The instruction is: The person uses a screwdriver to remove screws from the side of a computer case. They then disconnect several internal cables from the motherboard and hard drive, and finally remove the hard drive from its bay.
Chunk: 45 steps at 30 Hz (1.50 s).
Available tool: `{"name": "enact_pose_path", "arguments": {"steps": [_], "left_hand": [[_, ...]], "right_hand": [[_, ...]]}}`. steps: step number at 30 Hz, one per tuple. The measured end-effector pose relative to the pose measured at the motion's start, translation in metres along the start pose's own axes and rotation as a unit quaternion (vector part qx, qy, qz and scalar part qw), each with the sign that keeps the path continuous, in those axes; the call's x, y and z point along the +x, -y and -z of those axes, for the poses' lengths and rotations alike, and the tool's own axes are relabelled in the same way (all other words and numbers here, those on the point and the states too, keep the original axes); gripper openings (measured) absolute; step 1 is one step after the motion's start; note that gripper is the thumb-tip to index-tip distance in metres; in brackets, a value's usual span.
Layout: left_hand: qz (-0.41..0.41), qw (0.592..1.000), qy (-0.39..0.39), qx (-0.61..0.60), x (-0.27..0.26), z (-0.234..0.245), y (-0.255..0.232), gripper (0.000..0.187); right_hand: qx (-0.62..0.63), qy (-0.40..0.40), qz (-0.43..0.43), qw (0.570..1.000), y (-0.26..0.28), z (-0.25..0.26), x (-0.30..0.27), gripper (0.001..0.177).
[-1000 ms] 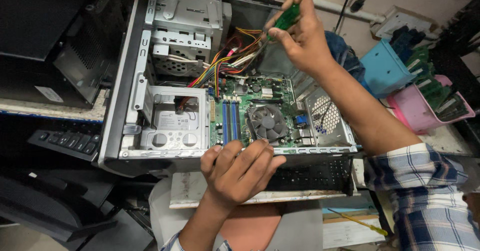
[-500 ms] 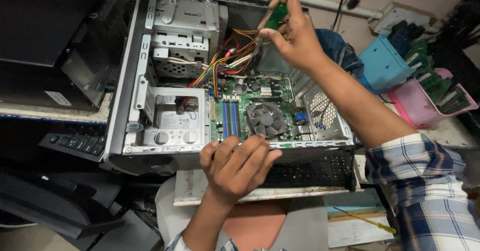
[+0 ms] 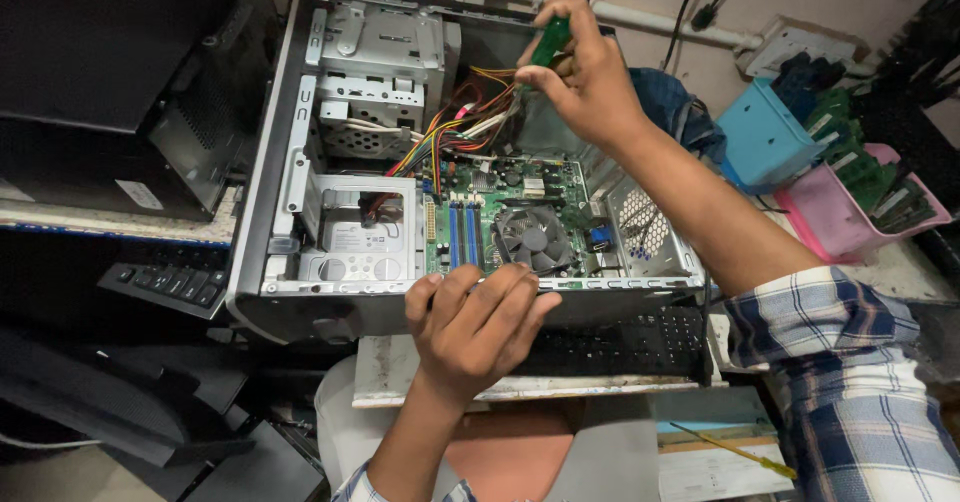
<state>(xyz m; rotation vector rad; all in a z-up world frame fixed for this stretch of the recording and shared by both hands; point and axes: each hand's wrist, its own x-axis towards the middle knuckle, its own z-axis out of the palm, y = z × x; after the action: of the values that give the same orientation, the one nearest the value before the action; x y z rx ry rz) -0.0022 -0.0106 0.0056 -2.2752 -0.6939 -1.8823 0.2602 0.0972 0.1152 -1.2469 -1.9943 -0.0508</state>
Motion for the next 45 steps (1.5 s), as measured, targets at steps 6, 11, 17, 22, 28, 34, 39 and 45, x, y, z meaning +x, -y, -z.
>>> {"name": "enact_pose_path", "arguments": {"steps": [6, 11, 17, 22, 28, 34, 39, 45], "left_hand": [[0.002, 1.0, 0.003, -0.006, 0.0, 0.001, 0.0, 0.022], [-0.002, 1.0, -0.002, -0.006, 0.0, 0.002, 0.001, 0.023], [0.005, 1.0, -0.007, -0.016, 0.004, 0.004, -0.001, 0.017], [0.007, 1.0, -0.006, -0.017, 0.007, 0.004, -0.004, 0.013], [0.013, 1.0, 0.0, -0.016, 0.008, 0.005, -0.007, 0.012], [0.013, 1.0, 0.002, -0.005, 0.011, 0.005, -0.009, 0.011], [0.018, 1.0, -0.001, -0.01, 0.014, 0.005, -0.011, 0.011], [0.051, 0.999, -0.008, -0.006, 0.022, 0.009, -0.015, 0.011]], "right_hand": [[0.039, -0.011, -0.007, 0.999, -0.013, -0.001, -0.003, 0.045], [0.122, -0.022, -0.017, 0.992, -0.021, -0.002, -0.004, 0.044], [0.161, -0.048, -0.051, 0.984, -0.019, 0.004, -0.004, 0.044], [0.12, -0.056, -0.031, 0.991, -0.015, 0.009, -0.004, 0.041], [0.151, -0.066, -0.052, 0.985, -0.016, 0.011, -0.007, 0.042], [0.178, -0.099, -0.058, 0.977, -0.027, 0.013, -0.007, 0.043], [0.177, -0.129, -0.046, 0.975, -0.042, 0.015, -0.01, 0.045], [0.208, -0.186, -0.095, 0.956, -0.054, 0.023, -0.011, 0.045]]}}
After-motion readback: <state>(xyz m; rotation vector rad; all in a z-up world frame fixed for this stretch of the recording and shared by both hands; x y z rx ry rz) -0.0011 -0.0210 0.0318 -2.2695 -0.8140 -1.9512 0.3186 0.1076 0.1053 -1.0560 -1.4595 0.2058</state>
